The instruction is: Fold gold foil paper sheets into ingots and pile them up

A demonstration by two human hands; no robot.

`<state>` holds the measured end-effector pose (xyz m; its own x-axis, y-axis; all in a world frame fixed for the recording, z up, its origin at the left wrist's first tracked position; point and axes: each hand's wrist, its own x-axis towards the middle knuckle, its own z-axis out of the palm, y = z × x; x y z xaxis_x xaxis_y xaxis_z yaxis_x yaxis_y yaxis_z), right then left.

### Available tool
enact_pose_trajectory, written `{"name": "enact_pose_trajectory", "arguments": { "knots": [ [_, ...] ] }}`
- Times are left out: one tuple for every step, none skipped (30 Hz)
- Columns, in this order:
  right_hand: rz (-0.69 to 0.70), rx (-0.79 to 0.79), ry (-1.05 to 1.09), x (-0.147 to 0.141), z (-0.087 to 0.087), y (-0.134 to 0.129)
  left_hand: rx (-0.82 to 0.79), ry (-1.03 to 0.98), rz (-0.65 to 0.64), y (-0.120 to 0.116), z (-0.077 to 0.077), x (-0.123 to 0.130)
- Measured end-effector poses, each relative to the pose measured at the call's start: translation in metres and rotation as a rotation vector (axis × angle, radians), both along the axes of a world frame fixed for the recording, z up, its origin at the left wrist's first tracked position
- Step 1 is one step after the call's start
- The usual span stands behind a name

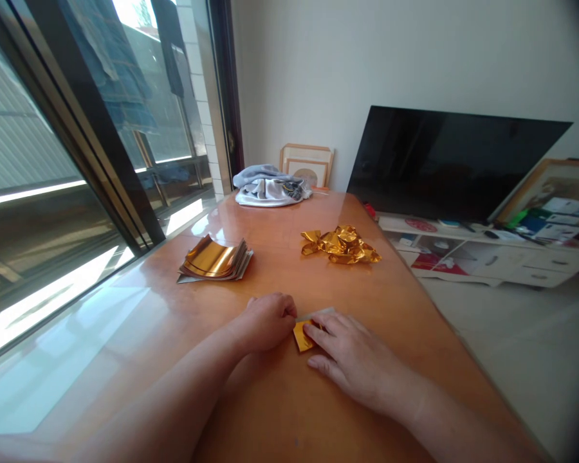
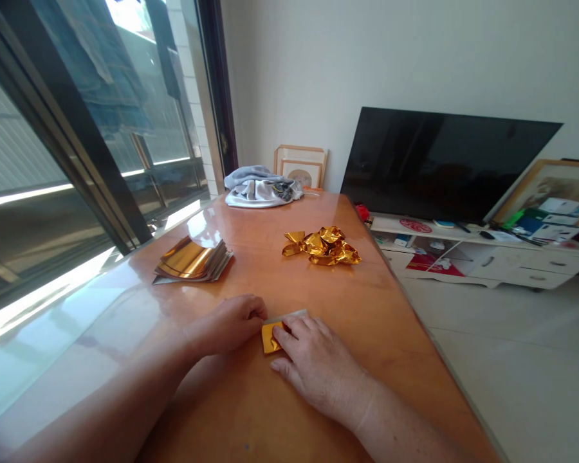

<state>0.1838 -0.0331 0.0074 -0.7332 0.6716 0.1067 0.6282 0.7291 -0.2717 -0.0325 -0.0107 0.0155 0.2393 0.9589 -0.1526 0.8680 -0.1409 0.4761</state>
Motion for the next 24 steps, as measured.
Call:
{"name": "enact_pose_trajectory", "arguments": {
  "knots": [
    [0.001,0.002,-0.004,0.0002,-0.0002,0.0000,-0.005,-0.002,-0.003,0.0004,0.0007,-0.0005],
    [0.001,0.005,-0.008,0.0004,-0.0004,0.0000,-0.008,-0.003,-0.005,0.0008,0.0010,-0.0010],
    [0.002,0.009,-0.014,0.0007,-0.0005,-0.0001,-0.008,-0.004,-0.005,0.0012,0.0010,-0.0013],
    [0.003,0.013,-0.021,0.0010,-0.0007,-0.0001,-0.007,-0.003,-0.004,0.0014,0.0008,-0.0016],
    [0.003,0.015,-0.027,0.0013,-0.0008,-0.0002,-0.005,-0.001,-0.004,0.0016,0.0005,-0.0017],
    [0.003,0.015,-0.033,0.0015,-0.0008,-0.0003,-0.004,0.000,-0.004,0.0016,0.0001,-0.0017],
    [0.003,0.015,-0.039,0.0017,-0.0008,-0.0004,-0.003,0.003,-0.005,0.0016,-0.0001,-0.0017],
    [0.003,0.014,-0.043,0.0019,-0.0007,-0.0006,-0.003,0.005,-0.007,0.0015,-0.0002,-0.0015],
    [0.004,0.013,-0.047,0.0020,-0.0005,-0.0007,-0.002,0.007,-0.008,0.0013,-0.0001,-0.0014],
    [0.005,0.015,-0.049,0.0021,-0.0003,-0.0009,-0.001,0.008,-0.009,0.0011,0.0001,-0.0012],
    [0.007,0.017,-0.051,0.0021,0.0000,-0.0010,0.001,0.007,-0.009,0.0008,0.0004,-0.0010],
    [0.008,0.021,-0.052,0.0021,0.0003,-0.0011,0.002,0.007,-0.009,0.0005,0.0007,-0.0009],
    [0.008,0.024,-0.053,0.0021,0.0007,-0.0013,0.003,0.005,-0.009,0.0003,0.0011,-0.0008],
    [0.010,0.027,-0.054,0.0021,0.0010,-0.0015,0.004,0.004,-0.009,0.0001,0.0013,-0.0008],
    [0.012,0.029,-0.054,0.0022,0.0013,-0.0016,0.006,0.002,-0.011,-0.0001,0.0014,-0.0008],
    [0.017,0.031,-0.054,0.0024,0.0016,-0.0019,0.008,0.001,-0.012,-0.0001,0.0014,-0.0008],
    [0.023,0.032,-0.054,0.0026,0.0016,-0.0021,0.010,0.000,-0.013,-0.0002,0.0013,-0.0010],
    [0.026,0.033,-0.053,0.0027,0.0015,-0.0023,0.012,0.001,-0.013,-0.0001,0.0011,-0.0011],
    [0.026,0.034,-0.052,0.0029,0.0012,-0.0025,0.012,0.003,-0.013,0.0000,0.0009,-0.0013],
    [0.022,0.034,-0.052,0.0030,0.0007,-0.0027,0.012,0.005,-0.013,0.0002,0.0007,-0.0015],
    [0.016,0.034,-0.053,0.0030,0.0001,-0.0028,0.011,0.008,-0.014,0.0003,0.0005,-0.0018],
    [0.009,0.033,-0.054,0.0031,-0.0005,-0.0030,0.010,0.009,-0.017,0.0005,0.0004,-0.0020],
    [0.003,0.031,-0.056,0.0031,-0.0010,-0.0031,0.011,0.010,-0.019,0.0007,0.0002,-0.0023],
    [0.000,0.029,-0.057,0.0030,-0.0014,-0.0032,0.013,0.009,-0.022,0.0009,0.0001,-0.0026]
  ]
}}
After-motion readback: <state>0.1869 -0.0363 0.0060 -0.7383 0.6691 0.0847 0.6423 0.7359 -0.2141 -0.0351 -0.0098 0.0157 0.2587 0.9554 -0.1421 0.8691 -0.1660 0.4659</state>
